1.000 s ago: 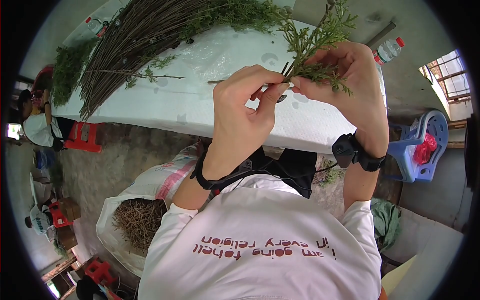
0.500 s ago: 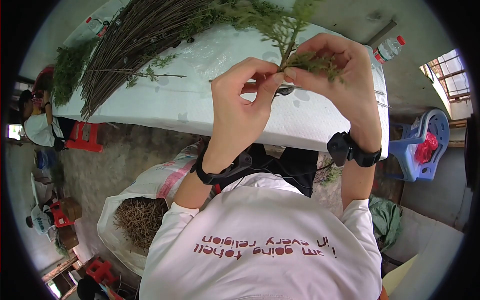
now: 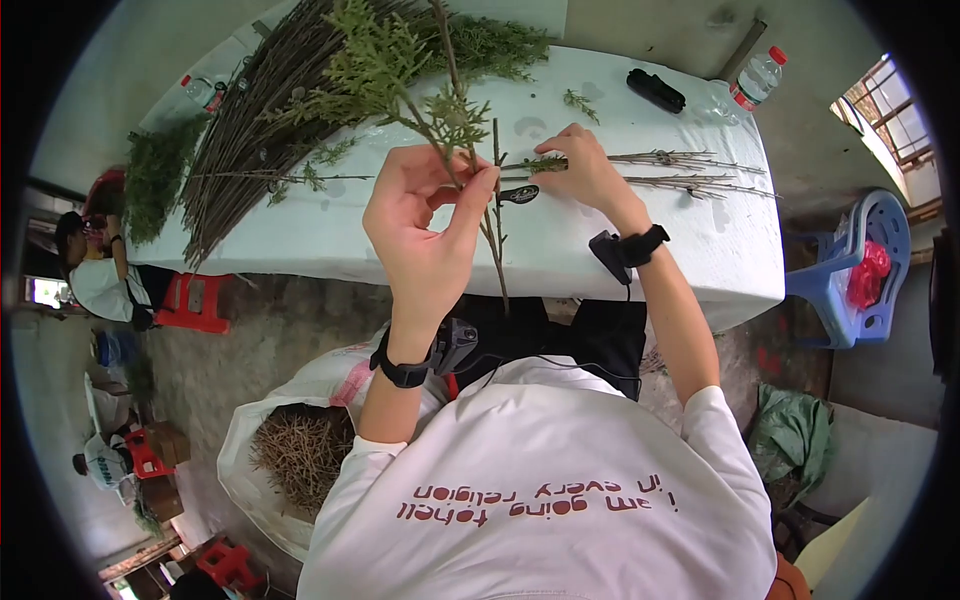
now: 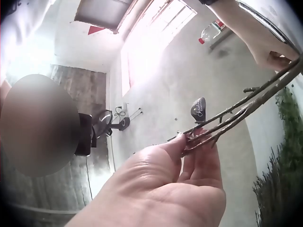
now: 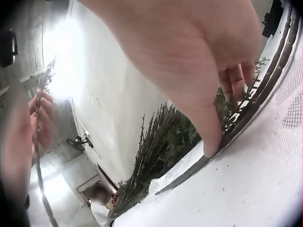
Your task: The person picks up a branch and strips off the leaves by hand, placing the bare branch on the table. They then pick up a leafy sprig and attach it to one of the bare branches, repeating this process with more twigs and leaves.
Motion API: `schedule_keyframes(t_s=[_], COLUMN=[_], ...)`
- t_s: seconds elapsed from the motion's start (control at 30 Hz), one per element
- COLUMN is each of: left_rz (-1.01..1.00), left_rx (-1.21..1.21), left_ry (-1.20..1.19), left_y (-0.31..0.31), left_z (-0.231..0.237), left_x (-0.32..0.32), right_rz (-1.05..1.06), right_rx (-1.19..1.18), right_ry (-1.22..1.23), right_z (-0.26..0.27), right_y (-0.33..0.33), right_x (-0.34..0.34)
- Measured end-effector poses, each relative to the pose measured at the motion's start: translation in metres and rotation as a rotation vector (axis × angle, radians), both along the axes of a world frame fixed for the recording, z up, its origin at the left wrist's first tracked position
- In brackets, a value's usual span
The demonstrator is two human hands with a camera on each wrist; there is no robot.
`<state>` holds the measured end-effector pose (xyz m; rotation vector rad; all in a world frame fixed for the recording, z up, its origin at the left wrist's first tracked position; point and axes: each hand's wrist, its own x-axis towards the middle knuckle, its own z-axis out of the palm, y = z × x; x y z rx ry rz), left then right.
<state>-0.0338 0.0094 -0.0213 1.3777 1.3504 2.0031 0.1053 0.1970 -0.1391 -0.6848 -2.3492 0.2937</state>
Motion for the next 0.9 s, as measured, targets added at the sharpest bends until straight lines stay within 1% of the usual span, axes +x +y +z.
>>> schedule_keyframes(t_s=[0.17,0.27,0.3,0.4,0.43,0.53,0.63,0.7,0.8,0.9], left_rz=[-0.019,-0.043,-0.047,-0.057,-0.067,-0.089,-0.149,-0.185,-0.249,-0.281], left_rx=[0.038,0.073,0.052,0.022,0.011,-0.004,-0.078,-0.066,-0.058,-0.068], left_ry=[-0.072,-0.112,-0.118,-0.124,-0.098,-0.042,-0.026,-0.043,-0.087,-0.088], left_y=[-0.008,-0.012,-0.013,-0.014,-0.014,-0.011,-0.005,0.000,0.000,-0.001], left_z=[0.016,0.025,0.030,0.041,0.044,0.048,0.041,0.036,0.029,0.026], left_x=[0.000,0.003,0.005,0.011,0.014,0.020,0.027,0.031,0.035,0.037], right_rz=[0.026,0.054,0.050,0.072,0.073,0.133,0.173,0.189,0.293,0.307], right_rx=[-0.038,-0.360,-0.355,-0.766,-0.757,-0.947,-0.917,-0.900,-0.959,-0.968], right_ry=[-0.003,0.243,0.248,0.574,0.578,0.581,0.613,0.632,0.715,0.725], right_z=[0.001,0.006,0.011,0.030,0.040,0.079,0.102,0.111,0.118,0.131], right_y=[0.001,-0.002,-0.005,-0.018,-0.024,-0.050,-0.071,-0.081,-0.097,-0.115], right_x=[-0.004,0.008,0.013,0.033,0.042,0.068,0.081,0.085,0.089,0.094])
